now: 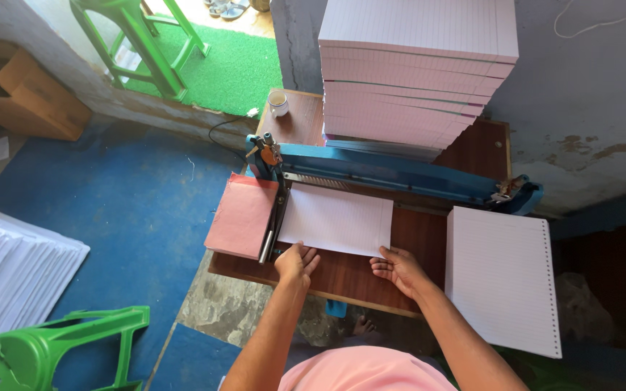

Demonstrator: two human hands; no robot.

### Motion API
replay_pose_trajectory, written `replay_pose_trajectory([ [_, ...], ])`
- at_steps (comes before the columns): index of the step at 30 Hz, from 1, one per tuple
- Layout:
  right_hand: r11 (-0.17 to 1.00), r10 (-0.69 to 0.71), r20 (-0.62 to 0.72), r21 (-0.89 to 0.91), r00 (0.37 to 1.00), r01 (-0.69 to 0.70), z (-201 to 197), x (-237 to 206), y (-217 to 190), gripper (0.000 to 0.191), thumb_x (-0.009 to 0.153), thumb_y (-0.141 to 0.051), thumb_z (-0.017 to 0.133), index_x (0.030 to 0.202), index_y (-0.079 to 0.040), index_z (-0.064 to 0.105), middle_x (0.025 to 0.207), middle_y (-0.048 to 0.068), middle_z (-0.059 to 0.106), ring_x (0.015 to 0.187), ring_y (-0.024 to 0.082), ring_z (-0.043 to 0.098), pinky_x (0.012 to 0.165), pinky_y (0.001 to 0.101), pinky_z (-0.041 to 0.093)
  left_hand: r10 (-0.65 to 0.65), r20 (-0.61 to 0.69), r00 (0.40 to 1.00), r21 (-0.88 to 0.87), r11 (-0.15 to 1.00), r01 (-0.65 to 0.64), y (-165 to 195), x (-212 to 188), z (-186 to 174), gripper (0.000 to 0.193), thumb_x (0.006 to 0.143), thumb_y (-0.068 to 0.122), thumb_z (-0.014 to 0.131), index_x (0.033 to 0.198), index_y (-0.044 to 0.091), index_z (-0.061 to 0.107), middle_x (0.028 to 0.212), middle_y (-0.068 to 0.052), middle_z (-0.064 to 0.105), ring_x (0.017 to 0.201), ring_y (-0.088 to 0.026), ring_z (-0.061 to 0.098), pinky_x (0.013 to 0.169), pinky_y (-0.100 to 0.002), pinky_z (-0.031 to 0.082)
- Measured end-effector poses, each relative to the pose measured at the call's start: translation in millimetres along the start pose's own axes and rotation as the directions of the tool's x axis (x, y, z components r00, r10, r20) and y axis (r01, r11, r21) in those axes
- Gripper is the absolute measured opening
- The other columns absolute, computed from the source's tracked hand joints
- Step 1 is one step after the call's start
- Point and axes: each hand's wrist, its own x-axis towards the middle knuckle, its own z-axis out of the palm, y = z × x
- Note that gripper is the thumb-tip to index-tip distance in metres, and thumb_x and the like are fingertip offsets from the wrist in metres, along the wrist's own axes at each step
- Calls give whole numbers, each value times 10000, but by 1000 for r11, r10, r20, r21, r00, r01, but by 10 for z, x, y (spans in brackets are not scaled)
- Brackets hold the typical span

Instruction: The person inserts lined paper sheets into a notebook cover using a manual binding machine. They repeatedly pick a sheet, place it into the cover, align it, and press the binding lever to secure the sheet, then stack the finished notebook.

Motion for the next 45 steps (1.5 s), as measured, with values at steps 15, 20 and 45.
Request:
replay_pose_trajectory([
  [15,932,-255,-318,-333,913,145,73,81,-85,404,1007,-211,650,1290,77,658,1002,258,695,853,270,692,719,377,681,27,23,999,18,999,-27,-107,24,-22,278,972,106,606,1170,-87,629,1135,-203,709,1025,-341,729,860,-458,628],
  [20,738,-447,-388,-669,806,88,148,122,-54,376,934,-178,641,1267,-18,714,1060,176,778,909,252,762,775,356,609,10,44,999,41,999,-11,-80,18,-26,274,973,101,607,1164,-95,632,1133,-208,709,1028,-342,731,871,-453,629],
  [45,664,-550,-396,-742,735,97,221,40,5,349,942,-215,623,1249,-86,730,1009,120,781,907,206,740,796,351,573,11,172,985,94,995,-27,-76,67,-125,269,969,107,608,1148,-93,630,1099,-187,702,1022,-306,730,876,-424,644],
])
